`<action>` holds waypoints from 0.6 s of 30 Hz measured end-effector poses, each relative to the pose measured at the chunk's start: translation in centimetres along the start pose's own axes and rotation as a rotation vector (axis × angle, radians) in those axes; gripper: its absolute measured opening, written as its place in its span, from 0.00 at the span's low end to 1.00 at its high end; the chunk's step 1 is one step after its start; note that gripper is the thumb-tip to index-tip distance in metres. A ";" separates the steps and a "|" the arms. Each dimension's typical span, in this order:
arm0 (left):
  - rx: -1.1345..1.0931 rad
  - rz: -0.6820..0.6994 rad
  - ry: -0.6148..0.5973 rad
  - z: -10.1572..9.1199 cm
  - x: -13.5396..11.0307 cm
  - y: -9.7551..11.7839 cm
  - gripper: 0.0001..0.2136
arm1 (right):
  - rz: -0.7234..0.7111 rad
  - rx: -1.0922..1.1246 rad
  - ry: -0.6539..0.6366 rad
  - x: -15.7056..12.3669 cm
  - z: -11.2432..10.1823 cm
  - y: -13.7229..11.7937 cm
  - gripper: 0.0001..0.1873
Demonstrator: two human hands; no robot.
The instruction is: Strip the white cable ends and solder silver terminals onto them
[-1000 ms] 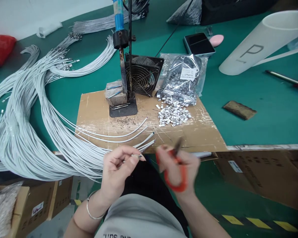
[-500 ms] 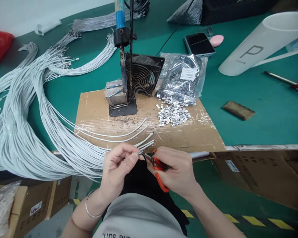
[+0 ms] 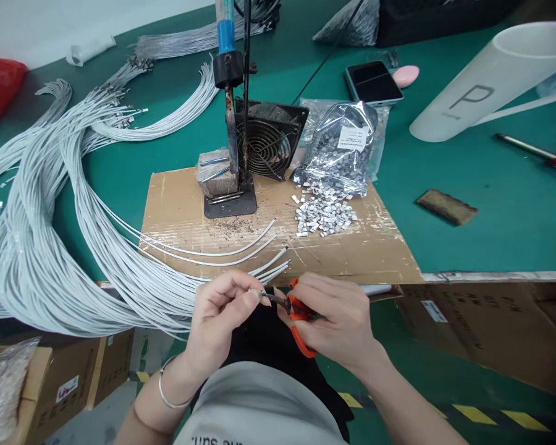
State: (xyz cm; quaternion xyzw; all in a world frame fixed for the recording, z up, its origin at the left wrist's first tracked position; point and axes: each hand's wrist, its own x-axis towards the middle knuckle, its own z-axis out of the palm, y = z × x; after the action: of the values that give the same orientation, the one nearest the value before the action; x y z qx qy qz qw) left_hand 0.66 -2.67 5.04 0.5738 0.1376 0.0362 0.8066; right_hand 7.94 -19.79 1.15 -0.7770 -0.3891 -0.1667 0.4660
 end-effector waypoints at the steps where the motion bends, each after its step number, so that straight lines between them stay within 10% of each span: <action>1: -0.006 -0.007 -0.003 0.0 0.0 0.1 0.09 | -0.007 -0.012 -0.001 0.1 -0.1 0.0 0.22; 18: 0.034 -0.024 -0.020 -0.4 -0.3 -0.1 0.09 | -0.047 -0.045 -0.041 0.1 -0.2 0.6 0.20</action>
State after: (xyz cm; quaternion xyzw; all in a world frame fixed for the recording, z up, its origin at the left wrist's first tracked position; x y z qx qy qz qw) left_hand 0.23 -2.40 4.87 0.5858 0.1372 0.0184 0.7985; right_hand 8.44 -20.06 0.97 -0.7812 -0.4130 -0.1702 0.4361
